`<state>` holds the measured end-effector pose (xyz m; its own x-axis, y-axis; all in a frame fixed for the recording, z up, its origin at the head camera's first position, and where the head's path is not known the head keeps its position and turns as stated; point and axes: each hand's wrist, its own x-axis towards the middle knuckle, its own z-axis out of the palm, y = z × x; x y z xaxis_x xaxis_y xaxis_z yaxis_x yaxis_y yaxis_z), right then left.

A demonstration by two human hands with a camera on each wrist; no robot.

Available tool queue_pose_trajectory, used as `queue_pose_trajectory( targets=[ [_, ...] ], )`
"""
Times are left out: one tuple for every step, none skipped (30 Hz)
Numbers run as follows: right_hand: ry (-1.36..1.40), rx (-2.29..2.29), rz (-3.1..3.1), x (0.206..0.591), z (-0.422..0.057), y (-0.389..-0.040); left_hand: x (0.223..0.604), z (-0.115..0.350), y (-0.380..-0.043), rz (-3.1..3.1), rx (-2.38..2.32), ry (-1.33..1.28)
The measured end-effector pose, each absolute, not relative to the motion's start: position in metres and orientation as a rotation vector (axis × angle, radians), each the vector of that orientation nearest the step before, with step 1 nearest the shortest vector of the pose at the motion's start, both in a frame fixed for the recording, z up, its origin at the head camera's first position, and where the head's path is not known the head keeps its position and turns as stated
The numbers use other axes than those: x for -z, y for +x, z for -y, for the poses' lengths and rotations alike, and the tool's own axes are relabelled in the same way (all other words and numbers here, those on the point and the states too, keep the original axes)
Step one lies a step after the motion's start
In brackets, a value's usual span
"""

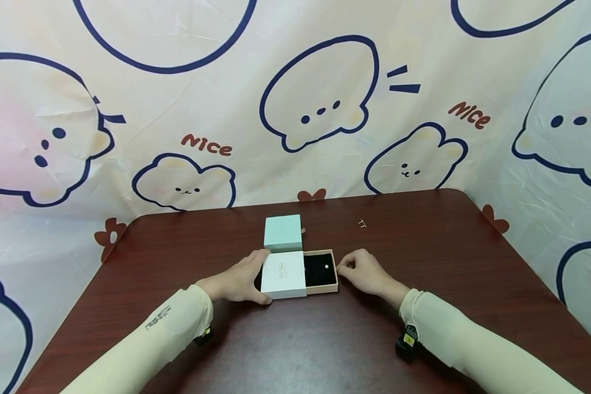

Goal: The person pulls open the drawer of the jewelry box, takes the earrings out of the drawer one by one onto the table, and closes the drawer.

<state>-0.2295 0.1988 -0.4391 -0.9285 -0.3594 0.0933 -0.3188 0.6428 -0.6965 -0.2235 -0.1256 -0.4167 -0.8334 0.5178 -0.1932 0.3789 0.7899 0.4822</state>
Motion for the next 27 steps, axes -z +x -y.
queue_pose_trajectory(
  targets=[
    [-0.57,1.172,-2.799,0.4389,-0.199,-0.2293,0.4169,0.1256,-0.2236,-2.665,-0.622,0.687],
    [-0.561,1.173,-2.799,0.4387,-0.1993,-0.2293,0.4167,0.1254,-0.2236,-2.663,-0.622,0.687],
    [-0.56,1.172,-2.799,0.4386,-0.1995,-0.2291,0.4165,0.1253,-0.2236,-2.662,-0.622,0.686],
    [-0.559,1.17,-2.8,0.4385,-0.1998,-0.229,0.4163,0.1252,-0.2236,-2.662,-0.621,0.686],
    [-0.559,1.17,-2.8,0.4384,-0.2,-0.2289,0.4163,0.1251,-0.2237,-2.662,-0.62,0.687],
    [-0.558,1.171,-2.8,0.4383,-0.2,-0.2288,0.4165,0.125,-0.2237,-2.661,-0.62,0.687],
    [-0.558,1.169,-2.802,0.4383,-0.2003,-0.229,0.4166,0.1249,-0.2236,-2.661,-0.621,0.687],
    [-0.563,1.169,-2.802,0.4383,-0.2006,-0.2291,0.4164,0.1248,-0.2235,-2.66,-0.621,0.687],
    [-0.568,1.168,-2.801,0.4381,-0.2009,-0.2292,0.4164,0.1248,-0.2235,-2.66,-0.619,0.685],
    [-0.567,1.167,-2.802,0.4379,-0.2013,-0.2293,0.4163,0.1247,-0.2234,-2.659,-0.617,0.684],
    [-0.563,1.168,-2.801,0.4376,-0.2016,-0.2293,0.4163,0.1246,-0.2234,-2.659,-0.617,0.682],
    [-0.564,1.169,-2.799,0.4372,-0.2019,-0.2293,0.4161,0.1245,-0.2234,-2.659,-0.613,0.68],
    [-0.562,1.168,-2.798,0.437,-0.2023,-0.2293,0.4159,0.1244,-0.2234,-2.659,-0.61,0.677],
    [-0.563,1.168,-2.797,0.4368,-0.2027,-0.2293,0.4159,0.1244,-0.2234,-2.66,-0.607,0.675],
    [-0.563,1.166,-2.797,0.4367,-0.2031,-0.2292,0.4159,0.1243,-0.2235,-2.661,-0.604,0.674],
    [-0.563,1.165,-2.797,0.4366,-0.2036,-0.2292,0.4158,0.1242,-0.2235,-2.662,-0.603,0.673],
    [-0.562,1.165,-2.798,0.4366,-0.2041,-0.2292,0.416,0.1241,-0.2235,-2.663,-0.601,0.671],
    [-0.564,1.164,-2.797,0.4366,-0.2044,-0.2291,0.416,0.1241,-0.2235,-2.663,-0.6,0.67],
    [-0.564,1.163,-2.797,0.4367,-0.2048,-0.229,0.4161,0.124,-0.2234,-2.663,-0.601,0.669],
    [-0.565,1.164,-2.796,0.4369,-0.205,-0.2289,0.4161,0.1239,-0.2234,-2.661,-0.601,0.669],
    [-0.565,1.165,-2.795,0.4369,-0.2053,-0.2289,0.4161,0.124,-0.2233,-2.66,-0.603,0.667],
    [-0.566,1.166,-2.794,0.4369,-0.2055,-0.2289,0.4161,0.124,-0.2233,-2.659,-0.604,0.667],
    [-0.568,1.166,-2.794,0.4369,-0.2056,-0.2288,0.4162,0.1241,-0.2233,-2.657,-0.605,0.667],
    [-0.569,1.166,-2.793,0.437,-0.2057,-0.2287,0.4163,0.1241,-0.2232,-2.657,-0.606,0.667],
    [-0.57,1.167,-2.794,0.437,-0.2058,-0.2287,0.4162,0.1241,-0.2232,-2.658,-0.605,0.667],
    [-0.57,1.167,-2.794,0.4369,-0.2059,-0.2286,0.4162,0.1241,-0.2232,-2.658,-0.604,0.667],
    [-0.57,1.166,-2.795,0.4369,-0.2061,-0.2285,0.4161,0.124,-0.2233,-2.659,-0.603,0.666]
  ],
)
